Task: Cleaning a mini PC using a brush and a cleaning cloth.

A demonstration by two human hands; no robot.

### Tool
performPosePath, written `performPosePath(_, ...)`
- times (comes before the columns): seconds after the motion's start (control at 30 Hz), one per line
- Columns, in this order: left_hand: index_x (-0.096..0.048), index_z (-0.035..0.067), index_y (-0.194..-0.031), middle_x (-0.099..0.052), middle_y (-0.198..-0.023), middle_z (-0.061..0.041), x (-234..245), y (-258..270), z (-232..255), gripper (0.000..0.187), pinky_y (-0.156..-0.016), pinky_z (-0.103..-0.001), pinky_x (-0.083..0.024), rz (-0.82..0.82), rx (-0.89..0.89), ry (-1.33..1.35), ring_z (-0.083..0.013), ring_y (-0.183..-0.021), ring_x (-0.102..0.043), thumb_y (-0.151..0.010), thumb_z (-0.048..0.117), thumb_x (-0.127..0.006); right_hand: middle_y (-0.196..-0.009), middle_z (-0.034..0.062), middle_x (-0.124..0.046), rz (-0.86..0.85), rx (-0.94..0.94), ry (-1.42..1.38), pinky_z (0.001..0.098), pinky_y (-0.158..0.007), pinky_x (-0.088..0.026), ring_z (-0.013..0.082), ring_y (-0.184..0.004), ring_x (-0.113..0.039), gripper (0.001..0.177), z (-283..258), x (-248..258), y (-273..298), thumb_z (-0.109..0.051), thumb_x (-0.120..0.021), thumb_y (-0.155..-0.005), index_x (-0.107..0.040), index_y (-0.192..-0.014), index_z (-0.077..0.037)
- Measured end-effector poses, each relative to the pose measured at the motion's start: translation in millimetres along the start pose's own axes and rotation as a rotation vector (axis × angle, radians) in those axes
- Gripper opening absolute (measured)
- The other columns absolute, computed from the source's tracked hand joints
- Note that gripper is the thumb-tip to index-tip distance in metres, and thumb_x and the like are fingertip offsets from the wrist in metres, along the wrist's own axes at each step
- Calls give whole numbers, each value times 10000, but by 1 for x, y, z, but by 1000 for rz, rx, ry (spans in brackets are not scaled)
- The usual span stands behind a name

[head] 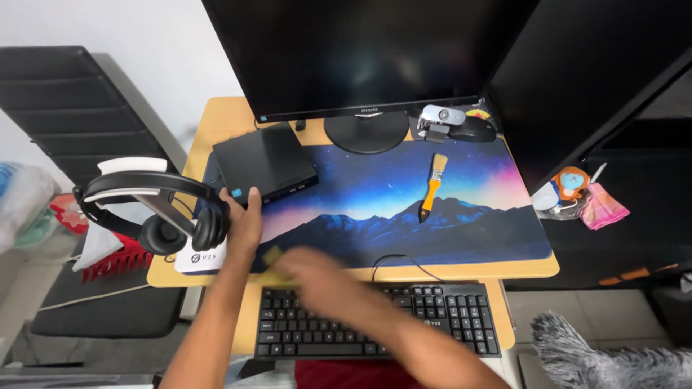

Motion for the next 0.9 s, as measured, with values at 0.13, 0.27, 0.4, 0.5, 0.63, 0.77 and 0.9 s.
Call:
performPosePath(0.13,-270,-37,-1545,-488,-1449,-312,-9,3,2,788,-1124,-451,-375,67,-73,-78,-423,-1344,-504,-990,412,-602,-1099,174,-717,65,-804,454,447,-872,-567,340,-998,-720,604,61,126,62,-98,-601,-893,-537,-1458,-302)
performPosePath(0.27,-271,-75,-1542,-457,-1448,-362,-11,4,-1,737,-1106,-478,-386,191,-87,-80,-475,-1334,-496,-1020,323,-606,-1277,251,-660,618,-372,737,481,-965,-519,447,-1119,-641,562,129,226,130,84,-513,-811,-630,-1347,-37)
performPosePath(0.4,-297,-111,-1514,-459,-1434,-379,-11,-7,-10,713,-1109,-482,-391,287,-151,-106,-487,-1321,-502,-1012,267,-633,-1166,260,-642,594,-310,1080,546,-972,-467,473,-1101,-600,451,119,249,124,-114,-704,-788,-672,-1224,-3)
performPosePath(0.5,-347,-80,-1501,-514,-1389,-341,-4,7,10,680,-1101,-472,-414,258,-116,-92,-453,-1290,-541,-991,270,-629,-1273,230,-638,698,-109,831,492,-1038,-480,428,-1209,-598,423,71,216,66,-294,-685,-966,-641,-1272,-6)
performPosePath(0.63,-348,-95,-1488,-506,-1398,-344,-4,8,11,683,-1103,-479,-398,277,-159,-82,-449,-1298,-530,-981,249,-650,-1370,190,-641,496,-418,184,396,-1065,-477,326,-1283,-619,605,165,140,-23,-490,-577,-963,-634,-1393,-68)
performPosePath(0.77,-364,-87,-1473,-518,-1387,-323,-4,2,6,692,-1097,-464,-412,296,-122,-67,-426,-1286,-546,-954,256,-668,-1473,229,-573,359,-427,36,390,-1144,-423,337,-1392,-549,718,220,79,-110,-571,-506,-1003,-489,-1490,-44)
performPosePath(0.9,-414,-63,-1460,-516,-1383,-310,-8,-2,1,649,-1116,-474,-400,297,8,-110,-428,-1289,-540,-959,258,-676,-1516,289,-483,289,-366,106,486,-1173,-210,411,-1443,-403,722,228,52,-159,-526,-501,-1093,-352,-1552,11)
Point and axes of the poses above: each hand's wrist, its own y-axis away from the middle knuckle, its own x-axis out of the back of the hand, z = x × y, the point moved 6 cm from there along -y, towards the middle knuckle
